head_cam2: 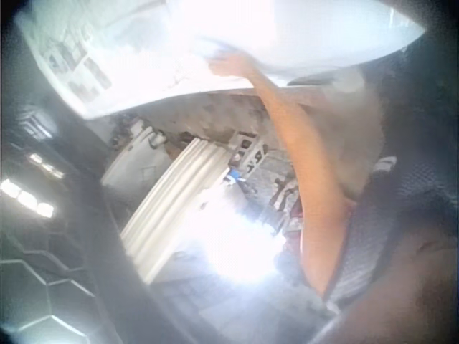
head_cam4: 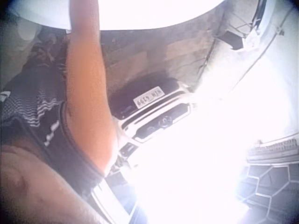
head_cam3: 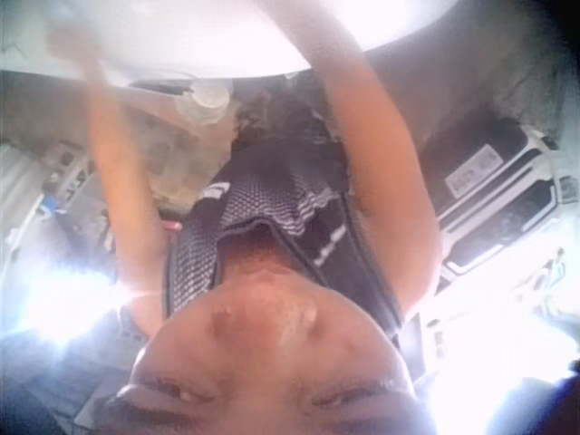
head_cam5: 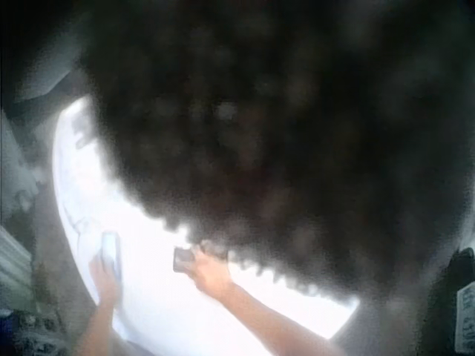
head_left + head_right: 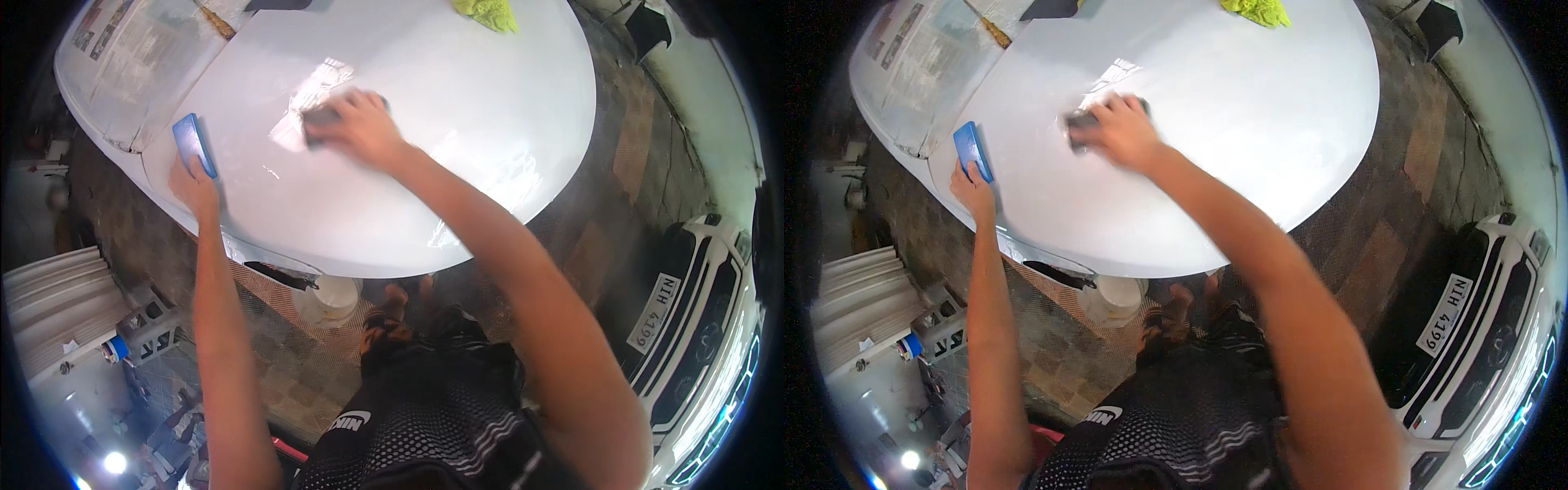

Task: The person walks through a cluttered garage carrying sandpaper and a cloth, then repeatedly sands and wipes a white car hood. They switch between different sandpaper sheets and a yellow cloth, occasionally dipping the cloth into a bucket of water.

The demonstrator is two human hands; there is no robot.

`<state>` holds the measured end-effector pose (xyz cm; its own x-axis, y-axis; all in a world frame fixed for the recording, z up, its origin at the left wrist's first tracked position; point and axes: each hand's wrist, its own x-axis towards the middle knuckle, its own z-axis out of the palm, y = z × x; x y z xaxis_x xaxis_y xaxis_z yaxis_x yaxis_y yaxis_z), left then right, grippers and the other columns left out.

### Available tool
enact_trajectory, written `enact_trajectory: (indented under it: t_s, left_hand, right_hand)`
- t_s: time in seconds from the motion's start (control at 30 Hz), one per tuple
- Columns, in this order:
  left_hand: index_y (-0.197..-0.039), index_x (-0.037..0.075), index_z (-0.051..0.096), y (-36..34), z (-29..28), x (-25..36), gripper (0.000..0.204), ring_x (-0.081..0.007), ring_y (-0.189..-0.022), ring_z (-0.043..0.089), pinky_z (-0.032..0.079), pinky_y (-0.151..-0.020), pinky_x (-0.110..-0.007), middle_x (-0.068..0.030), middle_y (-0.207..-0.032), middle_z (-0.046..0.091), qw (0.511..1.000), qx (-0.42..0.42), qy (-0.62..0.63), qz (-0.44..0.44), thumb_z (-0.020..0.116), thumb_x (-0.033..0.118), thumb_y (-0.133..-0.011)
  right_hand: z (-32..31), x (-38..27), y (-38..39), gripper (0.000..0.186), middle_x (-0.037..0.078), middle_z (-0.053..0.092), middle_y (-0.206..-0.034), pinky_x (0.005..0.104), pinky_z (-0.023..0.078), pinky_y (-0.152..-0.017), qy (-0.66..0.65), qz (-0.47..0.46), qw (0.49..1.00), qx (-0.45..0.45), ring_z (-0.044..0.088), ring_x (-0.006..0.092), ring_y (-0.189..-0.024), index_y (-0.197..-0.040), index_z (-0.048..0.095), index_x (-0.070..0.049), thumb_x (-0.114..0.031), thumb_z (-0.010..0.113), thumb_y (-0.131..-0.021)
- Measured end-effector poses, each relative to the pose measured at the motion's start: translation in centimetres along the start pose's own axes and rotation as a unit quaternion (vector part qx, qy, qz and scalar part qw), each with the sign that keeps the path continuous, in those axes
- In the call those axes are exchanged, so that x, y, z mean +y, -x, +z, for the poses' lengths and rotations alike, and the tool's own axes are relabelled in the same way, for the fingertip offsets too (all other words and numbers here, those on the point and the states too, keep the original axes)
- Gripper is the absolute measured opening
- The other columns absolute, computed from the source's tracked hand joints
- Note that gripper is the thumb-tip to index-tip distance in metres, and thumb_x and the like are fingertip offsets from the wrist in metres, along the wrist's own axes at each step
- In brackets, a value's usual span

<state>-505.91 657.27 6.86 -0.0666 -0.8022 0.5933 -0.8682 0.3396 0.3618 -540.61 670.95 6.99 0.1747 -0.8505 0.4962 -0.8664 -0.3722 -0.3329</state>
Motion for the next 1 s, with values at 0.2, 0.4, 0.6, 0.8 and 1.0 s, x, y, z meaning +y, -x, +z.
enact_trajectory:
  t_s: [0.2,0.4,0.6,0.8,1.0]
  left_hand:
    - [-0.136,0.004,0.061,0.0,-3.2,-1.6,0.043,-0.0417,-0.117,0.052,0.039,-0.102,-0.053,-0.0225,-0.124,0.061,0.995,0.013,-0.097,-0.017,0.051,0.032,-0.104]
    - [-0.138,0.008,0.062,-0.7,-0.1,-0.7,0.042,-0.0394,-0.115,0.052,0.038,-0.103,-0.051,-0.0202,-0.123,0.060,0.998,-0.004,-0.059,0.020,0.051,0.029,-0.104]
    - [-0.138,0.008,0.062,-0.3,-0.7,-0.4,0.041,-0.0381,-0.112,0.052,0.038,-0.103,-0.050,-0.0188,-0.122,0.060,0.998,-0.002,-0.064,0.007,0.050,0.027,-0.104]
    - [-0.138,0.007,0.062,-0.5,-0.1,-1.4,0.040,-0.0370,-0.113,0.052,0.039,-0.103,-0.049,-0.0180,-0.123,0.060,0.998,-0.006,-0.065,0.022,0.051,0.027,-0.105]
    - [-0.138,0.005,0.061,-0.1,-0.8,-0.7,0.041,-0.0363,-0.117,0.052,0.037,-0.104,-0.049,-0.0188,-0.125,0.061,0.995,0.001,-0.096,0.019,0.047,0.028,-0.107]
  right_hand:
    - [-7.4,3.4,14.2,0.045,0.000,0.059,-0.138,0.0465,0.045,-0.101,-0.029,-0.067,0.996,-0.059,0.055,0.0246,-0.122,-0.119,0.077,-0.035,-0.013,0.076,-0.079]
    - [-1.9,5.8,-5.2,0.033,0.001,0.061,-0.121,0.0444,0.040,-0.101,-0.010,-0.058,0.998,-0.016,0.055,0.0266,-0.113,-0.116,0.077,-0.033,-0.022,0.073,-0.085]
    - [-10.7,7.5,15.2,0.037,-0.001,0.061,-0.131,0.0481,0.044,-0.103,-0.028,-0.071,0.988,-0.136,0.055,0.0268,-0.120,-0.111,0.079,-0.033,-0.013,0.074,-0.081]
    - [-2.3,4.7,-4.1,0.035,0.001,0.061,-0.126,0.0463,0.044,-0.097,-0.050,-0.099,0.993,-0.050,0.055,0.0262,-0.112,-0.115,0.077,-0.030,-0.016,0.072,-0.084]
    - [-11.1,10.0,14.9,0.046,0.004,0.058,-0.139,0.0512,0.041,-0.113,-0.044,-0.108,0.978,-0.176,0.052,0.0306,-0.130,-0.114,0.078,-0.030,-0.004,0.074,-0.076]
